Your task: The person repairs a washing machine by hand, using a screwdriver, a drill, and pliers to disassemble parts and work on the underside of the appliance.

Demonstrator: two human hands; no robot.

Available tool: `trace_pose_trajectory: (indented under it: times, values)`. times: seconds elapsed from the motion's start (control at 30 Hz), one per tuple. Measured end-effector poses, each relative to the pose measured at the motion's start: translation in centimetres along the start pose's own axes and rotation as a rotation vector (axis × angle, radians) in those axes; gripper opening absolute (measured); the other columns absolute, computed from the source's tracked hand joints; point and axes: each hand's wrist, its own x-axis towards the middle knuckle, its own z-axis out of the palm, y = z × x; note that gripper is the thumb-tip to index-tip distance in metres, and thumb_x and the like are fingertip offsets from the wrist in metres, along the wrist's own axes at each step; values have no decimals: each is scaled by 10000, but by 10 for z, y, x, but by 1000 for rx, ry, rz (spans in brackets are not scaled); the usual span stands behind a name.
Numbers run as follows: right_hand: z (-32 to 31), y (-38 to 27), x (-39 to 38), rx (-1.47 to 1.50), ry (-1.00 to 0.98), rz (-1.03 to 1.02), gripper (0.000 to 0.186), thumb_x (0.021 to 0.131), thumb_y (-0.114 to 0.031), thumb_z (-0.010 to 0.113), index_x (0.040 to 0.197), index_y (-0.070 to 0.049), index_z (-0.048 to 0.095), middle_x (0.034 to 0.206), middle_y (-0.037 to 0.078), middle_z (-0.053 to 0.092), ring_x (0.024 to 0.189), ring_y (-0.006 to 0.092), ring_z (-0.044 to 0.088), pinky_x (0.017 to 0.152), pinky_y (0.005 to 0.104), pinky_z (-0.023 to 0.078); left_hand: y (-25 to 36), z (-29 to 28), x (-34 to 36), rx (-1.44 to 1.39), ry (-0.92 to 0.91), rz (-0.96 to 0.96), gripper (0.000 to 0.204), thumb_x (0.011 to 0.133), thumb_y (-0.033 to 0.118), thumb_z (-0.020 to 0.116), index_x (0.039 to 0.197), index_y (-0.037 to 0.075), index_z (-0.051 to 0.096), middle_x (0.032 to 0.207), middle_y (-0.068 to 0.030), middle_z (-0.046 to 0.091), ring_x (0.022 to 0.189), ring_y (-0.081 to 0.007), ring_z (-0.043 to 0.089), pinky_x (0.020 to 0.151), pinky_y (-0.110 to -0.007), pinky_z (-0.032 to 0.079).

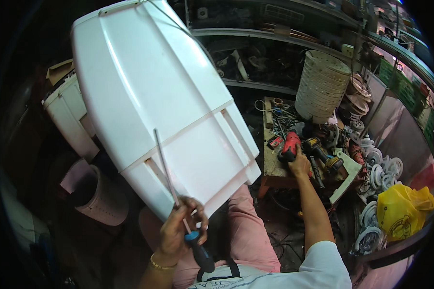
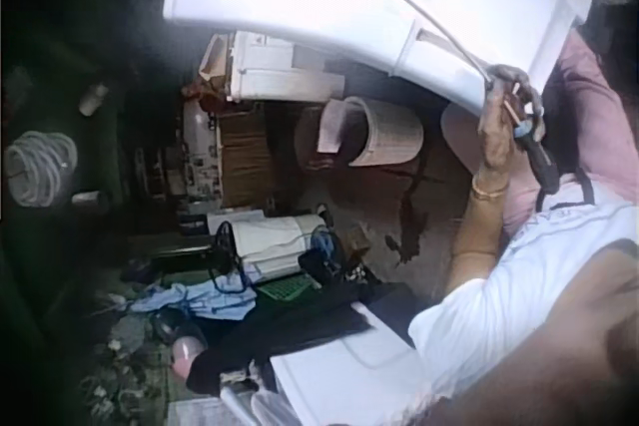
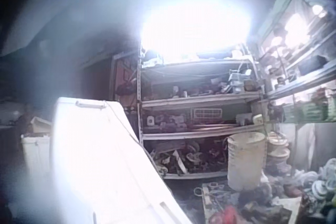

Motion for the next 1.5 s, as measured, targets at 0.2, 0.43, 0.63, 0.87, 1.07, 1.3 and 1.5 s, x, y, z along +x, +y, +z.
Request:
trace_pose_trajectory:
  times: [0.2, 0.43, 0.63, 0.87, 1.07, 1.3, 1.5]
  values:
    - [-4, 2, 2, 14, -31, 12, 988, 657, -413, 796, 1471, -208, 275, 1196, 204, 566, 1116, 397, 536, 927, 484, 445, -32, 11, 46, 93, -109, -98, 276, 1012, 336, 389, 1003, 71, 468, 878, -71, 508, 717, -146, 548, 530, -272, 496]
    - [-94, -75, -118, 1236, -394, -457, 781, 827, -389, 681, 1446, -90, 312, 1358, 124, 425, 1238, 291, 418, 1034, 436, 339, -66, 43, 88, 283, -75, 21, 292, 1014, 349, 421, 1037, 66, 487, 830, -11, 477, 689, -84, 494, 605, -229, 464]
    - [-110, -120, -268, 1783, -674, -375, 816, 840, -376, 691, 1445, -54, 247, 1169, 133, 497, 862, 160, 559, 703, 279, 477, -56, 42, 81, 385, -128, 78, 278, 998, 280, 470, 1113, 28, 467, 924, -51, 459, 831, -125, 466, 746, -265, 449]
    - [-71, -127, -308, 1653, -704, -329, 523, 859, -182, 615, 1304, -15, 398, 1118, 107, 534, 855, 148, 563, 765, 280, 469, 26, -4, 2, 1771, 730, 987, 792, 753, 159, 753, 1393, -36, 329, 1346, -215, 355, 1272, -344, 331, 1073, -454, 284]
    - [-54, -141, -323, 1580, -773, -355, 529, 870, -255, 639, 1307, -18, 459, 1020, 68, 559, 772, 102, 515, 655, 233, 422, 34, -52, 17, 1685, 695, 989, 899, 702, 260, 815, 1423, 52, 320, 1372, -287, 263, 1274, -423, 301, 1044, -505, 321]
    - [-58, -155, -325, 1606, -675, -430, 443, 850, -83, 588, 1267, 32, 494, 1267, 153, 546, 1198, 216, 500, 1034, 343, 353, 26, -53, 23, 1620, 761, 965, 933, 689, 251, 833, 1420, 32, 297, 1373, -296, 221, 1280, -434, 277, 1033, -512, 336]
    - [-60, -162, -322, 1654, -725, -405, 446, 860, -103, 590, 1275, 28, 493, 1251, 148, 549, 1217, 230, 491, 1058, 355, 323, 27, -55, 25, 1604, 755, 962, 934, 692, 263, 833, 1416, 28, 291, 1369, -293, 223, 1282, -428, 276, 1029, -512, 341]
